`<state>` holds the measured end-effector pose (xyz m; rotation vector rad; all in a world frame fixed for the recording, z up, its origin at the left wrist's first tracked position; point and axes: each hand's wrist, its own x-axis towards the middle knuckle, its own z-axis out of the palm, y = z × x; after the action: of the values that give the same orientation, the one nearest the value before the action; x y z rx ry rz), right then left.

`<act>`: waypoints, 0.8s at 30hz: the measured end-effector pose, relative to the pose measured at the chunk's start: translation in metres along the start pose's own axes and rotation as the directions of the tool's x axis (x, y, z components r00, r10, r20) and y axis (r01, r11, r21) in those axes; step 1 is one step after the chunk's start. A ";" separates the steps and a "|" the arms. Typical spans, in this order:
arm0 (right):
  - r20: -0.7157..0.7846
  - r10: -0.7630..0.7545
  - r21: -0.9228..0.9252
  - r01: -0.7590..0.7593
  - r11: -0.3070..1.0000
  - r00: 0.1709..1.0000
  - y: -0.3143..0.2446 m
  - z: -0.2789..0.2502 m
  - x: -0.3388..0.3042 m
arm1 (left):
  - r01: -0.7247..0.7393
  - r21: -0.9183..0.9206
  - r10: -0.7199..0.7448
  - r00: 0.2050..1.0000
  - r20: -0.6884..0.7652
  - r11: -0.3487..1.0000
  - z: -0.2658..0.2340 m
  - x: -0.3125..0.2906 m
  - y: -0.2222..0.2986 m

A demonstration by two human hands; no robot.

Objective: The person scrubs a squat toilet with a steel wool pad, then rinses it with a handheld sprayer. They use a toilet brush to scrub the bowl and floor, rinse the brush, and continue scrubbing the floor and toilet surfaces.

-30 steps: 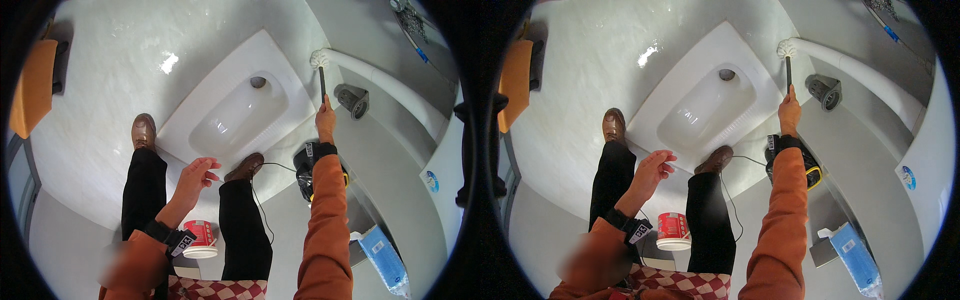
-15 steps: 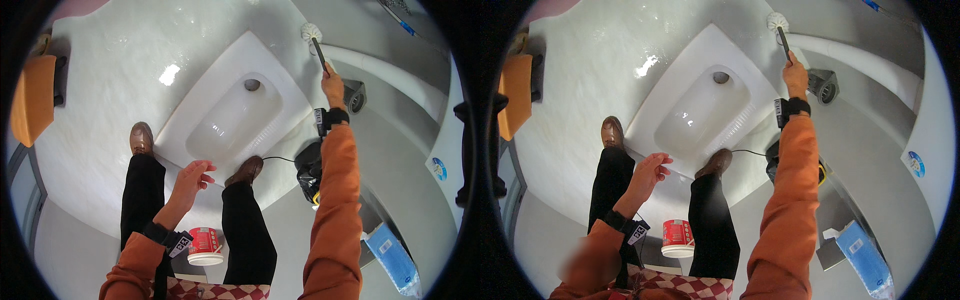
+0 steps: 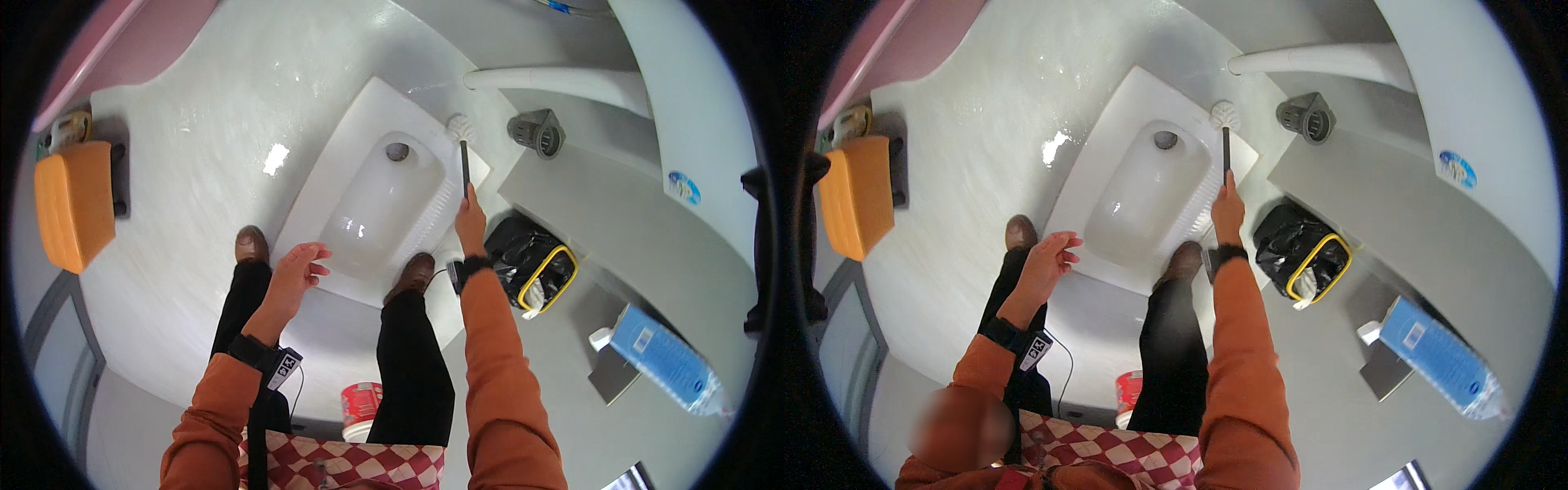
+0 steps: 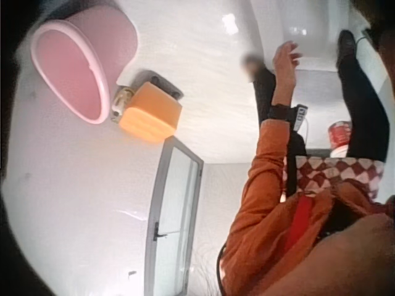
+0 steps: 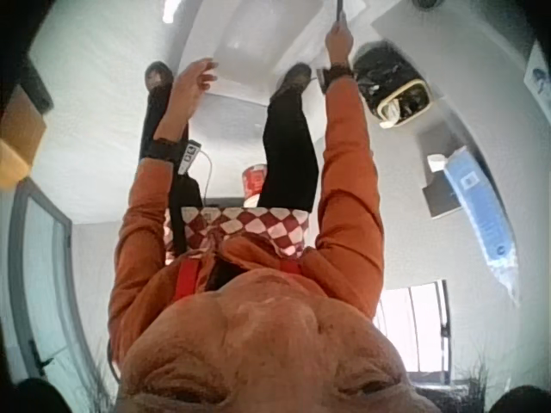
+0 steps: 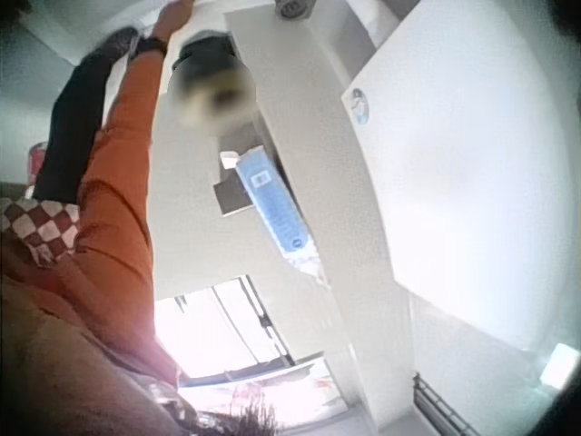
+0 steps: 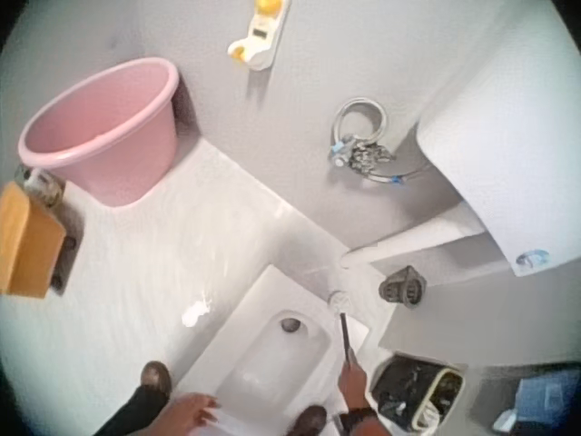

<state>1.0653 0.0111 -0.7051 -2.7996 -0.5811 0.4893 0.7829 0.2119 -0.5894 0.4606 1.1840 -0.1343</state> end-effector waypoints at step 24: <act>0.535 0.422 0.002 -0.501 0.865 0.731 -0.073 -0.238 -0.496 | 0.016 0.868 -0.131 0.990 0.056 0.496 -0.176 -0.150 0.107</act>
<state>0.6993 -0.1720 -0.3301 -2.6354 0.1010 1.3634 0.6104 0.3606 -0.4755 1.2908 0.9414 -0.8695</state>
